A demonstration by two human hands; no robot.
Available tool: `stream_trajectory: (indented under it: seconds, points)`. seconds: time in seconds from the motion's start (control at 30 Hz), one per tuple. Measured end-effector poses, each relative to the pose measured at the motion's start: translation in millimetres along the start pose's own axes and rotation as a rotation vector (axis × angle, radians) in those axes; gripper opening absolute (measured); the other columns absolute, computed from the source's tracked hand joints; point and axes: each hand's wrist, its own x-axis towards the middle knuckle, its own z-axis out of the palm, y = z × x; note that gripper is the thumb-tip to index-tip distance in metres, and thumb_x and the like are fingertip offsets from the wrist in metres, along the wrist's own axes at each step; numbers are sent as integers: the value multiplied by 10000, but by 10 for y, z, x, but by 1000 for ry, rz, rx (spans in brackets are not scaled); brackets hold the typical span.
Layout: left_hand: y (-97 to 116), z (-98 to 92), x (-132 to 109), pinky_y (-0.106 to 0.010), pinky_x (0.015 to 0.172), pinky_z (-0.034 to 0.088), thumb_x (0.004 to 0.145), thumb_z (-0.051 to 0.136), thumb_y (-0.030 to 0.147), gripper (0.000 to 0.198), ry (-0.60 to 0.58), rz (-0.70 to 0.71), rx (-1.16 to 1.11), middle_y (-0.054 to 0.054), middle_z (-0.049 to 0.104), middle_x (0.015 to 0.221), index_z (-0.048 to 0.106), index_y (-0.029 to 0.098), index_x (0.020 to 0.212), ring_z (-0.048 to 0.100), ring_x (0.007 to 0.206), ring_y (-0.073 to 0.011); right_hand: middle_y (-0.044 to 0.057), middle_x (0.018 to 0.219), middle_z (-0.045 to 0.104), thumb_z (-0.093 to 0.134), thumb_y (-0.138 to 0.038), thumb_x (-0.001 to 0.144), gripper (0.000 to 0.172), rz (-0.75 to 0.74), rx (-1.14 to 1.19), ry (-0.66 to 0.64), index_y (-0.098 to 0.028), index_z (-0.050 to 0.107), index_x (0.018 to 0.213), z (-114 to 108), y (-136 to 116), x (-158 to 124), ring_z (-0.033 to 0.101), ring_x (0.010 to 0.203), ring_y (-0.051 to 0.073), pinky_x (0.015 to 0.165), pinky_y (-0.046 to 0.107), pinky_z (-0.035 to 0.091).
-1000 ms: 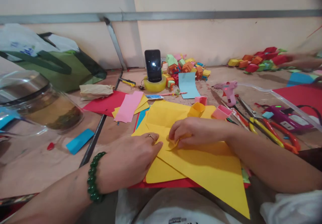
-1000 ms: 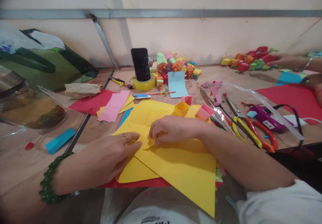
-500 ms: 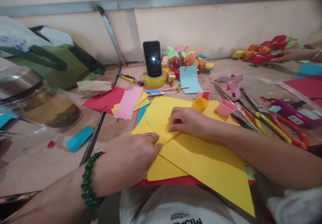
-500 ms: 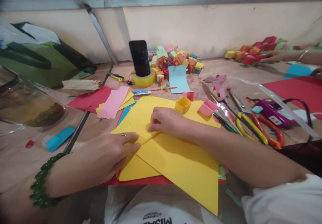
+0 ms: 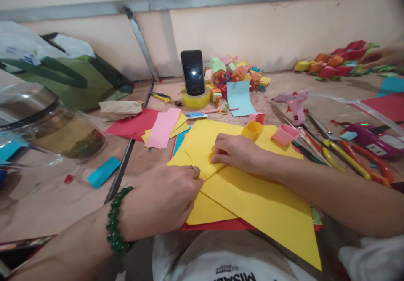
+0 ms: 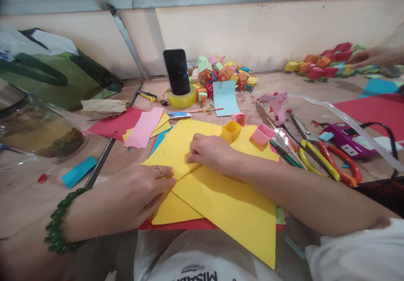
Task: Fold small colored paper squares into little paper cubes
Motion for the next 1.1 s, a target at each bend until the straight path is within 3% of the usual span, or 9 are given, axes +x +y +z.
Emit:
stream_trajectory:
  seconds: [0.1, 0.3, 0.57, 0.7, 0.8, 1.1]
  points:
    - [10, -11, 13, -315, 680, 509, 848, 467, 159, 130, -61, -39, -24, -68, 626, 846, 588, 170, 801, 599, 754, -194, 42, 931, 594, 591, -328, 896, 213, -3, -23, 3, -145, 651, 805, 4, 0, -4, 542, 726, 123, 603, 230, 325]
    - [20, 29, 24, -309, 653, 500, 847, 444, 128, 239, 21, -8, 33, -59, 607, 824, 570, 182, 1043, 567, 708, -186, 39, 934, 591, 586, -312, 901, 198, 2, -34, -12, -145, 646, 814, -13, -41, -12, 548, 738, 125, 603, 233, 323]
    - [19, 19, 46, -329, 660, 498, 836, 458, 112, 206, 6, 7, 48, -93, 572, 884, 621, 182, 940, 538, 762, -212, 52, 982, 590, 587, -346, 874, 184, -5, -27, -9, -165, 614, 864, -26, -22, -55, 570, 770, 151, 626, 254, 355]
    - [7, 17, 42, -337, 646, 490, 848, 455, 136, 233, 10, 8, 56, -98, 570, 904, 629, 179, 996, 520, 733, -205, 83, 1067, 582, 676, -508, 729, 493, 7, -19, 25, -166, 557, 1064, -26, -51, -103, 585, 877, 228, 668, 295, 397]
    - [9, 14, 46, -340, 645, 486, 855, 440, 142, 257, 9, 11, 71, -99, 572, 913, 631, 183, 1022, 518, 732, -207, 94, 1098, 575, 672, -550, 696, 586, 34, -36, 31, -164, 525, 1111, -21, -79, -115, 588, 914, 258, 676, 313, 408]
    - [18, -8, 54, -363, 709, 504, 865, 428, 146, 244, -9, 4, 56, -109, 584, 948, 638, 190, 981, 552, 833, -229, 103, 1131, 574, 621, -429, 803, 433, 7, -74, -49, -157, 527, 1127, -128, 94, -135, 598, 912, 237, 708, 307, 425]
